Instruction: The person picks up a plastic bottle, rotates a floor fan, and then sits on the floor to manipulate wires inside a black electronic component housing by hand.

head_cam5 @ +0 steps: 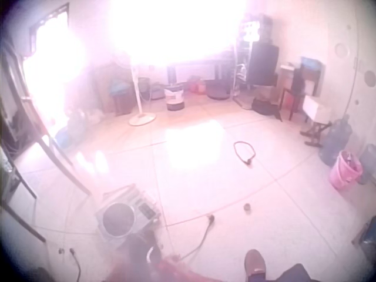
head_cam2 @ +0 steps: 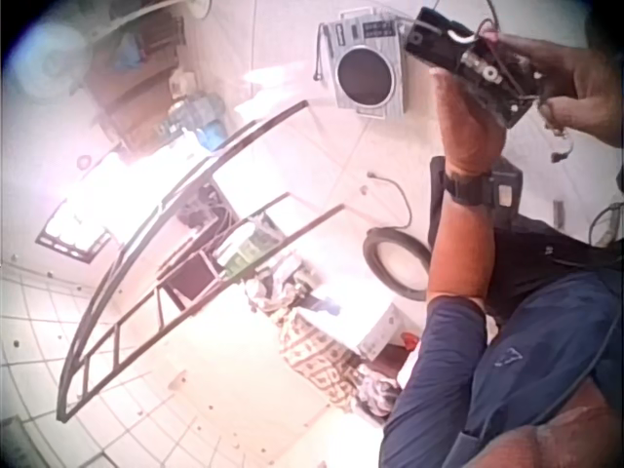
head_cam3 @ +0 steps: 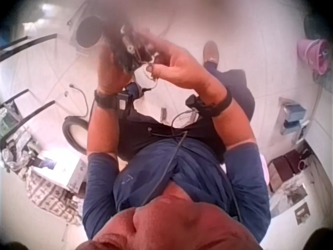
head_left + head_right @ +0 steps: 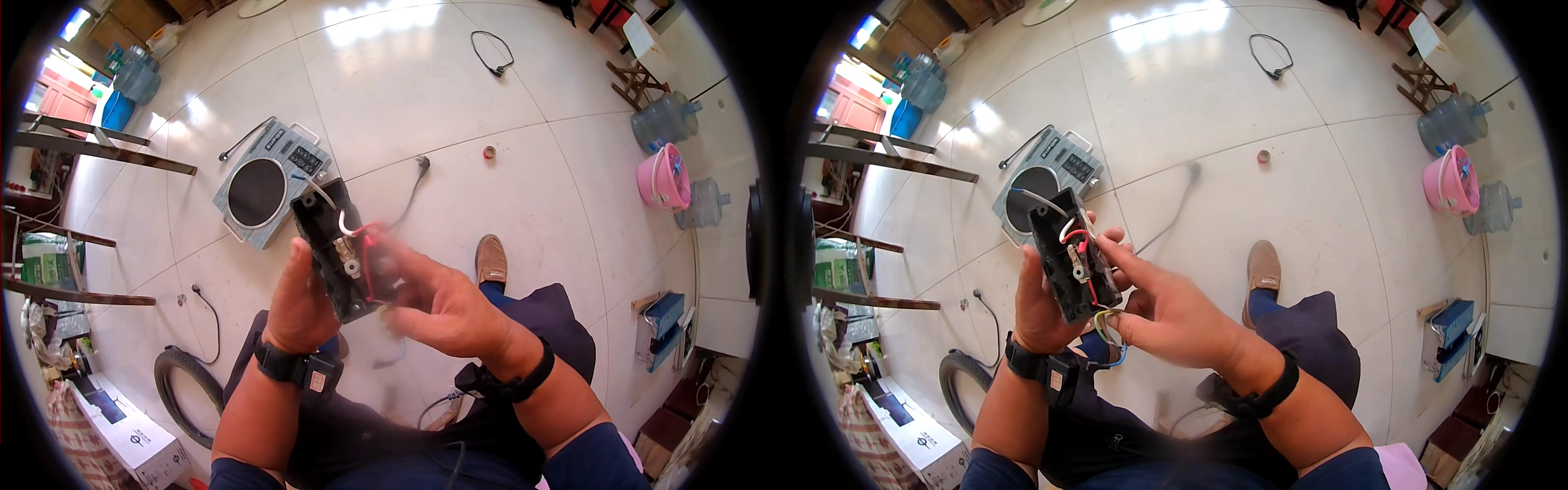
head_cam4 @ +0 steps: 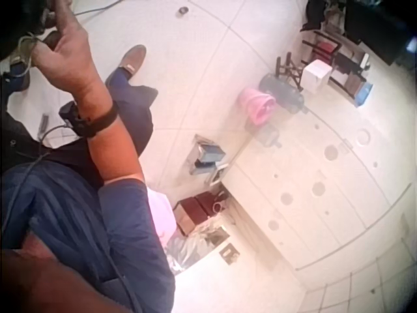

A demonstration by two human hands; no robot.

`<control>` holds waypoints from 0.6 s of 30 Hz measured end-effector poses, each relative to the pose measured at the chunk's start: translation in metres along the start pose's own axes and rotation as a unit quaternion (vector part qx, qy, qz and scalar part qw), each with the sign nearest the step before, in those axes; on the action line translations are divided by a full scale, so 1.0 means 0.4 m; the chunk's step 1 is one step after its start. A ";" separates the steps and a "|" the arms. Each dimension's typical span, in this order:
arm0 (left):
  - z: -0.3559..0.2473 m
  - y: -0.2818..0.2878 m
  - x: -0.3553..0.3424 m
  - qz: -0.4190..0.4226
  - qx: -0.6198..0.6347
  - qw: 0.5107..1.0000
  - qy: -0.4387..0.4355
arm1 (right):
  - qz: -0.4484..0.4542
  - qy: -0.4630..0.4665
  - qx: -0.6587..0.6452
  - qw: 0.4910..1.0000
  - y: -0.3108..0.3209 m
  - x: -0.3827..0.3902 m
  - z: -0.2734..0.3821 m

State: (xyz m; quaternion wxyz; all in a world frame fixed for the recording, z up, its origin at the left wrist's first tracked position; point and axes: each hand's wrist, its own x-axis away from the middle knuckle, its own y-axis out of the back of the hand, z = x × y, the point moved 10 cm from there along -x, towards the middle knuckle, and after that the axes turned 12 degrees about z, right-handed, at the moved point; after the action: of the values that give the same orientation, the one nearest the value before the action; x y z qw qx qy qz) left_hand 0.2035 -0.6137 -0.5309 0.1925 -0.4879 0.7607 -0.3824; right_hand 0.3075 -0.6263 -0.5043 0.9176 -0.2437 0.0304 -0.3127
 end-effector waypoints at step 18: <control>-0.085 0.017 0.010 -0.034 -0.163 0.982 -0.091 | -0.096 -0.043 0.204 0.973 0.079 0.031 0.049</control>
State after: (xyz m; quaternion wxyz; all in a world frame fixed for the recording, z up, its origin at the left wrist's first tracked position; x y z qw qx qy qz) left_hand 0.1752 -0.6024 -0.5143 0.1657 -0.5714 0.7748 -0.2137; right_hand 0.3392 -0.6034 -0.5005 0.9140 -0.0659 -0.0971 -0.3883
